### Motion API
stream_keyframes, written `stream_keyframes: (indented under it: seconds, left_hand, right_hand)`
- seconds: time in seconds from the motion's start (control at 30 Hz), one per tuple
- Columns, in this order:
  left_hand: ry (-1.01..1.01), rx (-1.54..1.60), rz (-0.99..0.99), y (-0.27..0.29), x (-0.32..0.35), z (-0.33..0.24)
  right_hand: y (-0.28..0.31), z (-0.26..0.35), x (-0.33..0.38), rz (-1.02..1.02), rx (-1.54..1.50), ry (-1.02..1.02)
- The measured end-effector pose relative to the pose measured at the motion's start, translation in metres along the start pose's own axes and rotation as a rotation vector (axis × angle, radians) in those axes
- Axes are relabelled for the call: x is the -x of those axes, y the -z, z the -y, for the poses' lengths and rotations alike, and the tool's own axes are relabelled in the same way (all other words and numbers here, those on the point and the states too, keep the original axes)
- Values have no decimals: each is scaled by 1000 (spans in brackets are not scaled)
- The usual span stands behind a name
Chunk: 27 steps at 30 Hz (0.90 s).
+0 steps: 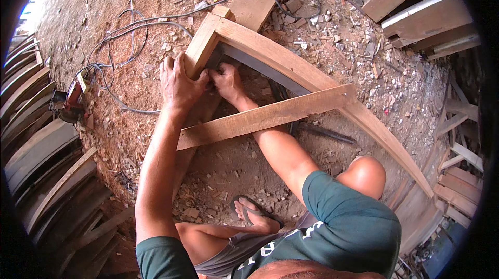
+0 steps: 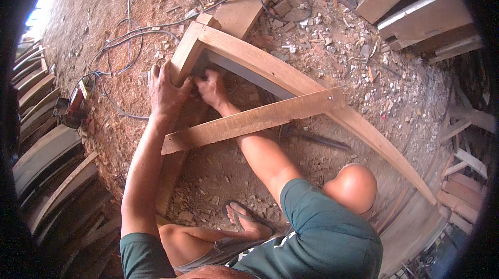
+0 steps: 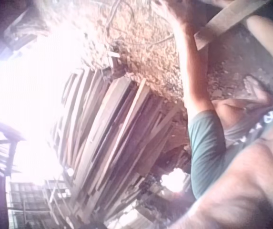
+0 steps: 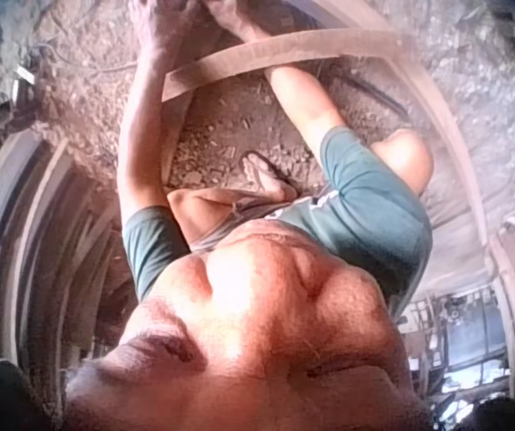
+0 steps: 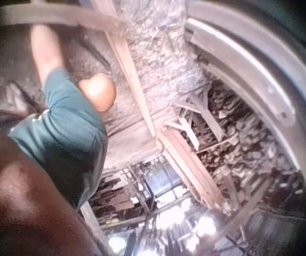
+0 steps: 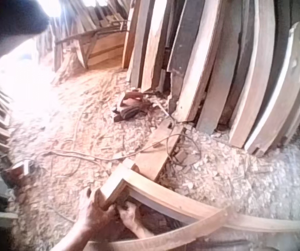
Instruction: The person marks a wooden plank with a pen and cuts it using a circular saw. They then assemble a rectangular wooden frame on the ground, securing the joints with nails and a hammer. The person repeatedly hammers nails into the corners to fasten the structure.
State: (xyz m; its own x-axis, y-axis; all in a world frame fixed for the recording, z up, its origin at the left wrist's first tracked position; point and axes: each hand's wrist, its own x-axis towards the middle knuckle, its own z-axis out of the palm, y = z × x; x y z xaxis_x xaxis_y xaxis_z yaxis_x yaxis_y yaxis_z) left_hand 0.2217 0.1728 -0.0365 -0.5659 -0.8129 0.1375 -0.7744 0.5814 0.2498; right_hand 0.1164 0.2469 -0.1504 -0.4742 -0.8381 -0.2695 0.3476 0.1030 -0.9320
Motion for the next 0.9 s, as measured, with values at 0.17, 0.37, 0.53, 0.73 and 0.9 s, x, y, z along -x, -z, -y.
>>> stream_keyframes:
  seconds: [0.17, 0.37, 0.53, 0.73, 0.9]
  left_hand:
    - [-8, 14, 17, 2, -4, -7]
    - [-65, -20, 60, 6, -5, -9]
    - [-111, -76, 60, 5, -2, -9]
    - [-76, -87, 103, 7, -7, -17]
    - [-41, -67, 146, 23, -3, -21]
  right_hand:
    - [5, -18, -10, -17, 50, 107]
    - [12, -21, -22, -23, 194, 84]
    - [13, 2, -14, 19, 140, 28]
    - [31, -2, 32, -49, -41, 15]
    - [125, 4, 167, 229, 417, -447]
